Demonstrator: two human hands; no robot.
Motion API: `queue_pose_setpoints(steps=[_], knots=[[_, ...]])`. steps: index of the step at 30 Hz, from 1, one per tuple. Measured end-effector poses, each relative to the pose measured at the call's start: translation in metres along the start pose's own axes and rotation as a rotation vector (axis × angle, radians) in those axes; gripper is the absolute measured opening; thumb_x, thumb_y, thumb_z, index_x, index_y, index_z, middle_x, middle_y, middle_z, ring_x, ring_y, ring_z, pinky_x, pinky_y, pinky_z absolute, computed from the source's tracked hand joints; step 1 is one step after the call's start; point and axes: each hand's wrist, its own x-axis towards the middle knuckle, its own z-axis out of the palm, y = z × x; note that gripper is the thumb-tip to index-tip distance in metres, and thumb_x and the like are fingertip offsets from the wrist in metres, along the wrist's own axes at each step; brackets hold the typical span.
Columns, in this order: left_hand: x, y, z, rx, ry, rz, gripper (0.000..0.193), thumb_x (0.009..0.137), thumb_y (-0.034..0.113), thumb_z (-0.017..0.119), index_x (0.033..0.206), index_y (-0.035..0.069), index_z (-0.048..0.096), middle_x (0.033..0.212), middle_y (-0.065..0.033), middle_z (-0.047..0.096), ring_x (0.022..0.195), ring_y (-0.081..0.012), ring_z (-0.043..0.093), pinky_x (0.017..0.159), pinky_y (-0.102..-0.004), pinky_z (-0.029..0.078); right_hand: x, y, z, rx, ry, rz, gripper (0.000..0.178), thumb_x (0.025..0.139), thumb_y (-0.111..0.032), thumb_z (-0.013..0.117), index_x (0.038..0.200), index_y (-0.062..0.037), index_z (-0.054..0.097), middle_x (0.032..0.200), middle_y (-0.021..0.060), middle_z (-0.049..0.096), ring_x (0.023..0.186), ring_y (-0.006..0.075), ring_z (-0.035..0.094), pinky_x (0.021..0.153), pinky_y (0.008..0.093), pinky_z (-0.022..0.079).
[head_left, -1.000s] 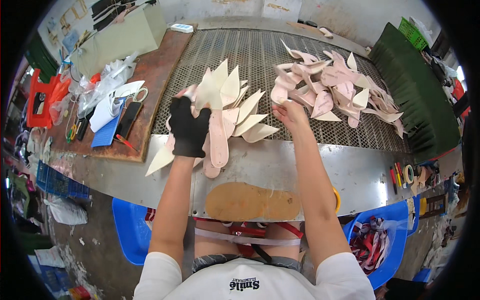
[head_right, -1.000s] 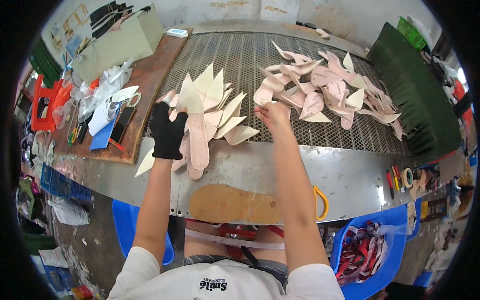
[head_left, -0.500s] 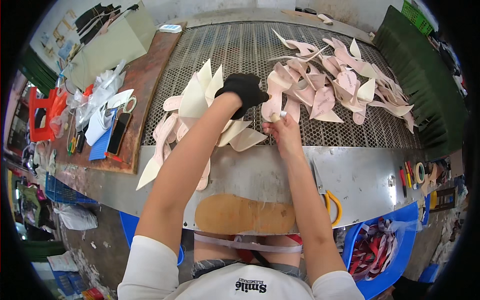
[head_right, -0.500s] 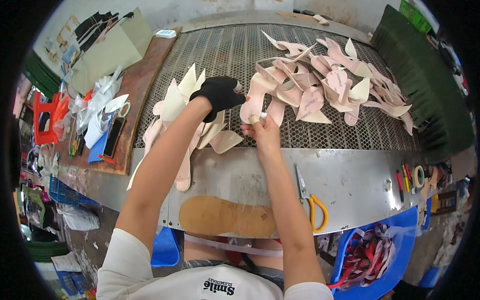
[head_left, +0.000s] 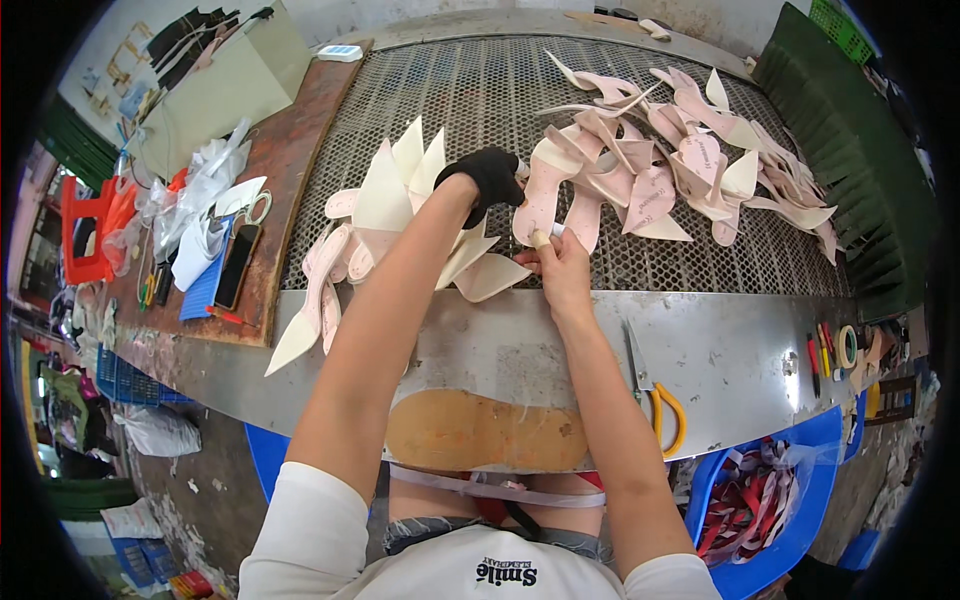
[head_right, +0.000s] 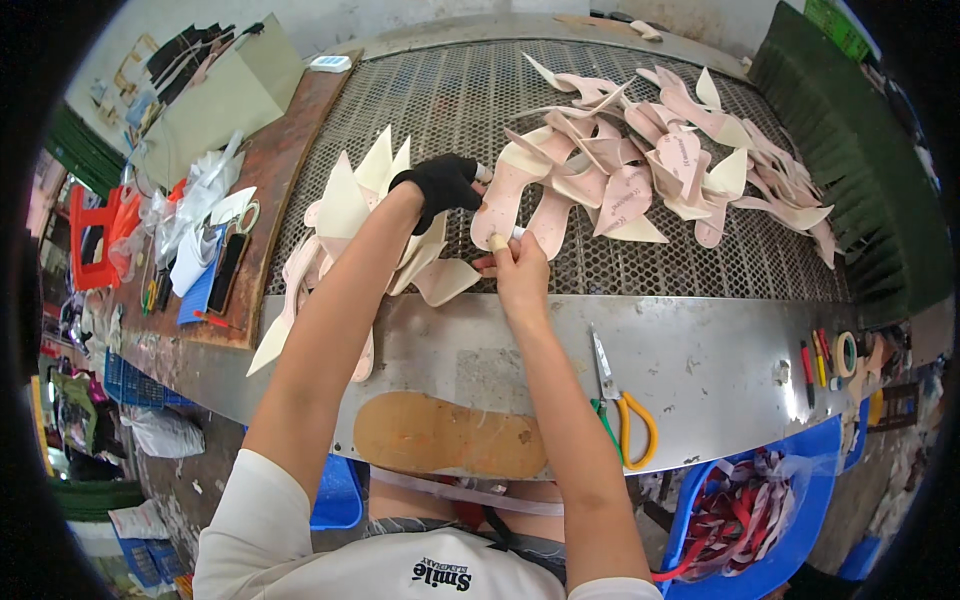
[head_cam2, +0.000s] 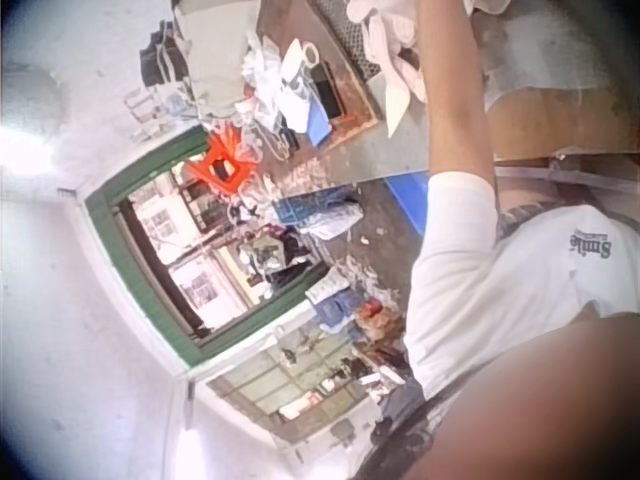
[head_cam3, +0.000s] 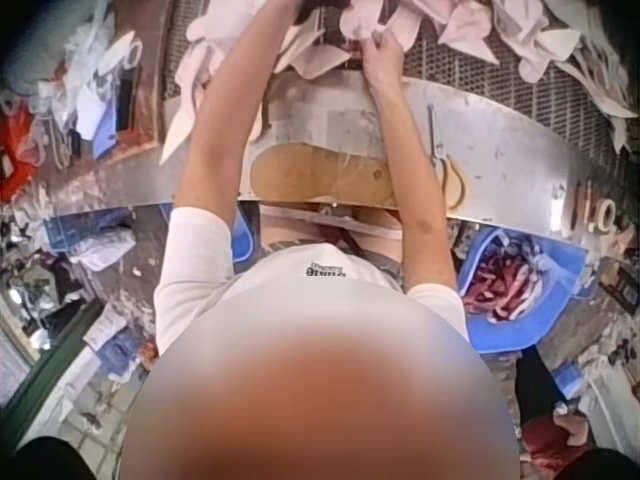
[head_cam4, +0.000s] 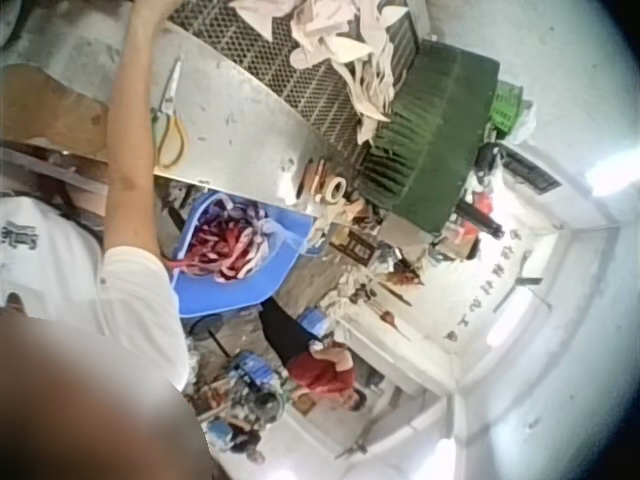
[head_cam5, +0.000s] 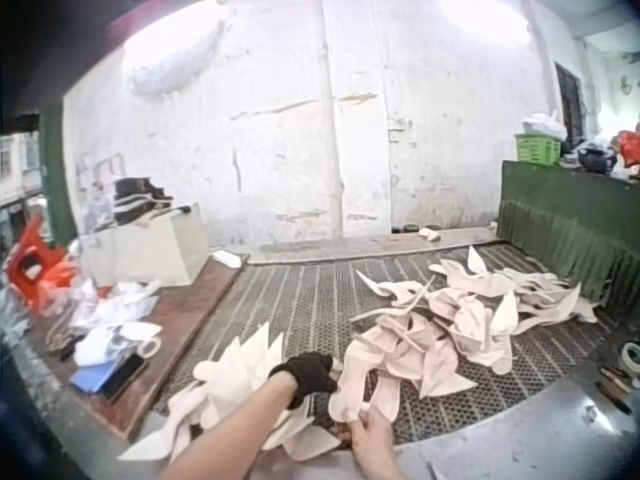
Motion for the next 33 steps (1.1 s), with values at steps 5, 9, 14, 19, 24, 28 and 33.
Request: queue_pose_setpoints(steps=[5, 9, 14, 19, 24, 28, 33], knots=[[-0.011, 0.011, 0.002, 0.065, 0.052, 0.045, 0.046, 0.064, 0.006, 0.075, 0.108, 0.002, 0.064, 0.09, -0.0108, 0.068, 0.083, -0.0214, 0.064, 0.076, -0.0348, 0.052, -0.007, -0.006, 0.004, -0.274, 0.059, 0.004, 0.016, 0.092, -0.012, 0.053, 0.09, 0.003, 0.048, 0.082, 0.0114, 0.066, 0.064, 0.0178, 0.066, 0.056, 0.0275, 0.05], [-0.021, 0.029, 0.007, 0.519, 0.195, 0.069, 0.037, 0.073, 0.026, 0.07, 0.105, 0.007, 0.066, 0.092, -0.0154, 0.067, 0.087, -0.0319, 0.064, 0.078, -0.0391, 0.051, -0.008, -0.006, 0.003, -0.608, 0.119, -0.074, 0.017, 0.091, -0.013, 0.053, 0.09, 0.0032, 0.049, 0.075, 0.0133, 0.066, 0.059, 0.0196, 0.065, 0.056, 0.0338, 0.05], [-0.068, 0.065, -0.01, 0.499, 0.806, 0.273, 0.044, 0.078, 0.042, 0.065, 0.106, 0.008, 0.064, 0.103, -0.0179, 0.064, 0.099, -0.032, 0.06, 0.086, -0.0397, 0.047, -0.001, -0.003, -0.002, -0.74, 0.107, -0.245, 0.016, 0.084, -0.008, 0.048, 0.091, 0.0046, 0.055, 0.065, 0.0188, 0.063, 0.064, 0.0325, 0.065, 0.062, 0.0446, 0.05], [-0.163, 0.081, -0.071, 0.28, 0.806, 0.448, 0.033, 0.077, 0.035, 0.067, 0.092, 0.007, 0.066, 0.083, -0.0111, 0.066, 0.08, -0.0245, 0.064, 0.074, -0.0342, 0.05, -0.015, -0.035, -0.014, -1.105, 0.077, -0.327, 0.02, 0.082, -0.017, 0.056, 0.084, 0.0019, 0.052, 0.069, 0.0183, 0.064, 0.068, 0.0384, 0.063, 0.065, 0.0465, 0.048], [-0.332, 0.066, -0.074, -0.468, 0.635, 0.446, 0.018, 0.086, 0.007, 0.057, 0.101, -0.001, 0.063, 0.089, -0.0046, 0.065, 0.082, -0.011, 0.059, 0.076, -0.0251, 0.047, -0.107, -0.11, -0.052, -0.547, -0.308, -0.238, 0.027, 0.087, -0.009, 0.056, 0.112, 0.0011, 0.059, 0.087, 0.0046, 0.066, 0.073, 0.0106, 0.062, 0.062, 0.0251, 0.047], [-0.458, 0.049, -0.006, -0.277, 0.625, 0.259, 0.041, 0.087, 0.034, 0.061, 0.108, -0.001, 0.063, 0.088, -0.0078, 0.064, 0.081, -0.0161, 0.061, 0.07, -0.0308, 0.048, -0.218, -0.121, -0.092, -0.443, -0.692, 0.07, 0.02, 0.087, -0.01, 0.059, 0.103, 0.0012, 0.062, 0.087, 0.0048, 0.066, 0.076, 0.0096, 0.061, 0.064, 0.024, 0.047], [-0.512, 0.022, 0.074, -0.611, 0.485, 0.094, 0.03, 0.087, 0.021, 0.06, 0.107, -0.001, 0.064, 0.082, -0.0057, 0.065, 0.079, -0.0112, 0.059, 0.073, -0.0232, 0.045, -0.287, -0.03, -0.119, -1.128, -0.649, 0.257, 0.023, 0.08, -0.019, 0.067, 0.089, 0.0017, 0.063, 0.069, 0.0124, 0.063, 0.062, 0.0201, 0.062, 0.058, 0.0327, 0.048]])
